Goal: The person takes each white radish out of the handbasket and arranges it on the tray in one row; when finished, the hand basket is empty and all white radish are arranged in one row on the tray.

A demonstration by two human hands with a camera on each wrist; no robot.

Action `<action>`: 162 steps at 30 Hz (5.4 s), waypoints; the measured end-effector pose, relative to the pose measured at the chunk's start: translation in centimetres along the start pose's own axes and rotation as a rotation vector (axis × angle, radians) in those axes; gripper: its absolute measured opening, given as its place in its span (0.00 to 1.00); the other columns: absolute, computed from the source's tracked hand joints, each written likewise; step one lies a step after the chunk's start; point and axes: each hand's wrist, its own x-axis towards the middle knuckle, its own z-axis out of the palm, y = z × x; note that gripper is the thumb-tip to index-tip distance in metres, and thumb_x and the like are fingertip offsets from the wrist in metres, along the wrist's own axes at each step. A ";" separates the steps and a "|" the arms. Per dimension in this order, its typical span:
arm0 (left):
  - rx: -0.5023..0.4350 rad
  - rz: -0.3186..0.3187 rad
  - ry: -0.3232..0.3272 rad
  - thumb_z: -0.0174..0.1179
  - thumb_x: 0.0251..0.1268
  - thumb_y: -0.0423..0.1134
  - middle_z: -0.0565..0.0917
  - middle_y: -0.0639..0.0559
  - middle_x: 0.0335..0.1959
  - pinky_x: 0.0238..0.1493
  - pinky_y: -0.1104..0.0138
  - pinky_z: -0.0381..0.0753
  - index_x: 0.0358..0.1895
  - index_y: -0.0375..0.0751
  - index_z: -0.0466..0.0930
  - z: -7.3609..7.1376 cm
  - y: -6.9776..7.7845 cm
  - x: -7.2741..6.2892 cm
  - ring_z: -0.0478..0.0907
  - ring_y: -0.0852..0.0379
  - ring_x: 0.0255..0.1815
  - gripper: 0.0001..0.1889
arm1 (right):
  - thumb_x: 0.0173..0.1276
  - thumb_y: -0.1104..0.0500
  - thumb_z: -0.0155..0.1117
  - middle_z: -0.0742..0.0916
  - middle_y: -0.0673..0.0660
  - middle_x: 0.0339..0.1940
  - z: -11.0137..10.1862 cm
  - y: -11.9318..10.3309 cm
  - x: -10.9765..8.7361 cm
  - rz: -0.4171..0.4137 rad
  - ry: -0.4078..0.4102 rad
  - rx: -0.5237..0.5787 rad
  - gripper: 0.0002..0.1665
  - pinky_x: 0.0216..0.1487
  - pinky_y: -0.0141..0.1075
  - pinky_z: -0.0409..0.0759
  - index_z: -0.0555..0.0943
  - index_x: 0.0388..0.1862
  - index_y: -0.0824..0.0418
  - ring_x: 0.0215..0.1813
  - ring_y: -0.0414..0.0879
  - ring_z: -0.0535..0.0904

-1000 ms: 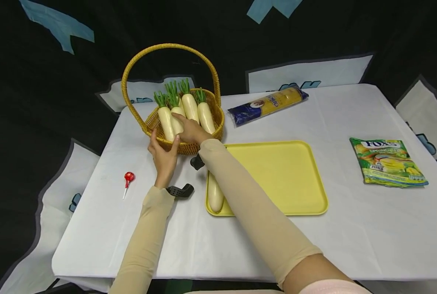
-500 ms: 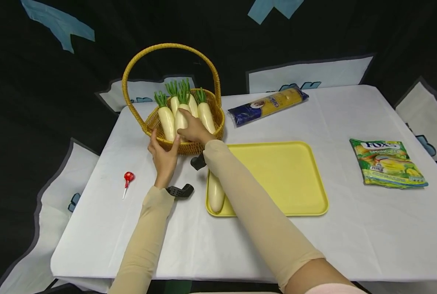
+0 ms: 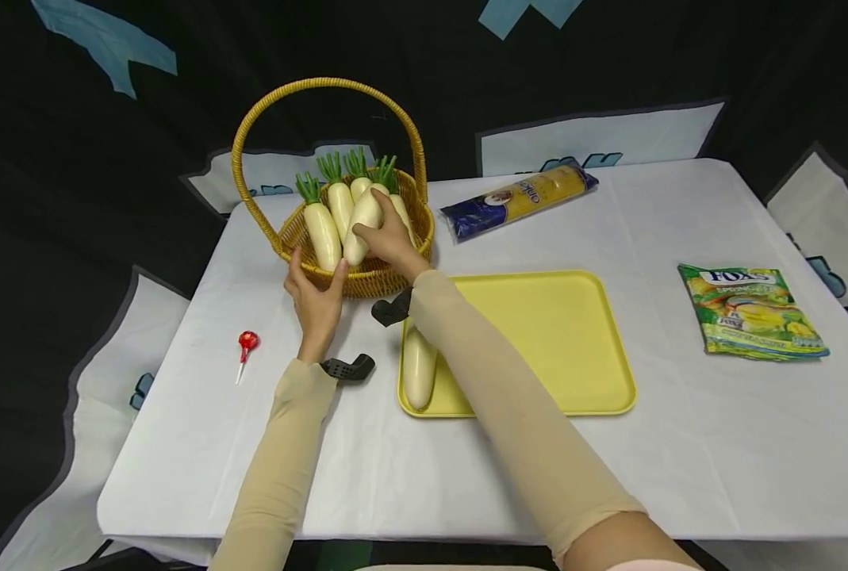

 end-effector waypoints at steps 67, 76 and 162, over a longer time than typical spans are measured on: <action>-0.017 -0.005 -0.020 0.52 0.46 0.73 0.48 0.38 0.68 0.60 0.41 0.55 0.69 0.62 0.44 0.4 -0.1 0.1 0.56 0.32 0.64 0.47 | 0.66 0.52 0.56 0.65 0.55 0.24 -9.6 5.4 -17.8 -0.011 -0.213 -0.596 0.27 0.21 0.30 0.63 0.69 0.63 0.55 0.24 0.45 0.64; -0.018 -0.001 -0.014 0.52 0.47 0.72 0.48 0.38 0.68 0.61 0.41 0.55 0.69 0.63 0.44 0.5 -0.2 0.3 0.56 0.33 0.64 0.46 | 0.65 0.56 0.58 0.65 0.47 0.12 -9.5 4.6 -17.0 -0.089 -0.184 -0.603 0.19 0.21 0.30 0.62 0.78 0.53 0.60 0.19 0.41 0.62; 0.009 0.024 0.010 0.51 0.47 0.73 0.51 0.36 0.67 0.61 0.42 0.56 0.69 0.61 0.46 0.2 -0.3 0.0 0.59 0.33 0.62 0.46 | 0.59 0.54 0.61 0.73 0.67 0.59 -2.3 0.6 1.5 0.016 -0.080 -1.082 0.49 0.42 0.45 0.77 0.44 0.73 0.47 0.46 0.55 0.76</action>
